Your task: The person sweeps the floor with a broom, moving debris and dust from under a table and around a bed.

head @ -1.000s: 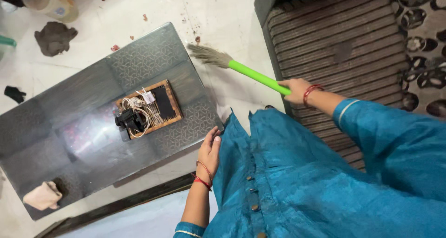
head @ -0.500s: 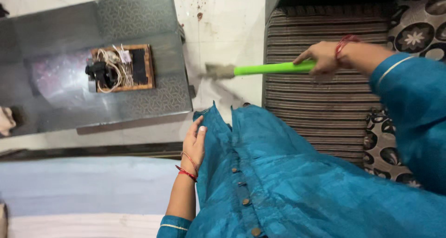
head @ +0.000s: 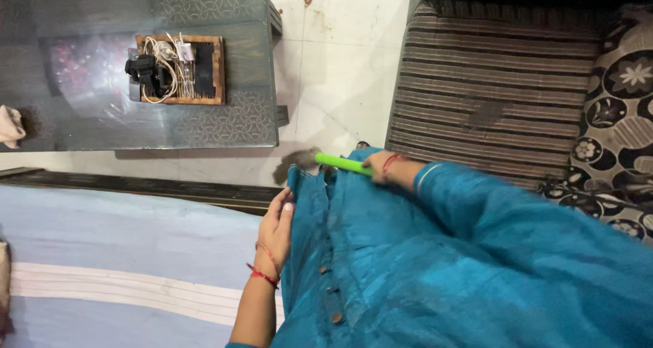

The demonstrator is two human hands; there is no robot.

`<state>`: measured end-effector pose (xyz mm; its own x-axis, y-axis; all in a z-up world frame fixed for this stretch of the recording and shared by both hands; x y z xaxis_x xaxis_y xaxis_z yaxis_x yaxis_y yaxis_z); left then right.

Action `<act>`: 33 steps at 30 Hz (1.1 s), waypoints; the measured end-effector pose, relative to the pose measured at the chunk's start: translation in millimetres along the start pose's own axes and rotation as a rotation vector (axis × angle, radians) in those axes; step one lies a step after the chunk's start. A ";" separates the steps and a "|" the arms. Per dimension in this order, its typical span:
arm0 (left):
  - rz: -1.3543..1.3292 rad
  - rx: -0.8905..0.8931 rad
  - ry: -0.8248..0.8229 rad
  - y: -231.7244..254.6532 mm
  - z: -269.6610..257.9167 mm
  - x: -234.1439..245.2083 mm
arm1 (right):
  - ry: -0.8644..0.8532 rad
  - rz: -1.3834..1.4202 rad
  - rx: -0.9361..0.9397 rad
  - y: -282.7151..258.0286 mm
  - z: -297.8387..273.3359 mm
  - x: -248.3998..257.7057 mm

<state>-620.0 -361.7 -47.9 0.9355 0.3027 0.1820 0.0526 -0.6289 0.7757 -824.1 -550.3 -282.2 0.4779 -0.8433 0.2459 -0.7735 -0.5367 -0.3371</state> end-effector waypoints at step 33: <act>0.054 -0.052 -0.004 14.1 15.6 -8.7 | -0.005 -0.364 -0.097 121.9 -88.1 123.0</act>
<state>-621.9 -384.4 -47.9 0.9379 0.2663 0.2224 -0.0165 -0.6062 0.7952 -896.2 -716.9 -213.0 0.7305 -0.5981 0.3295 -0.5883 -0.7963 -0.1411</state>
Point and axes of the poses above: each hand's wrist, its own z-axis towards the middle knuckle, its own x-axis out of the back of the hand, y = z × x, the point moved 7 cm from there along z, towards the middle knuckle, and after that the axes turned 9 degrees about -y, right-handed, at the moved point
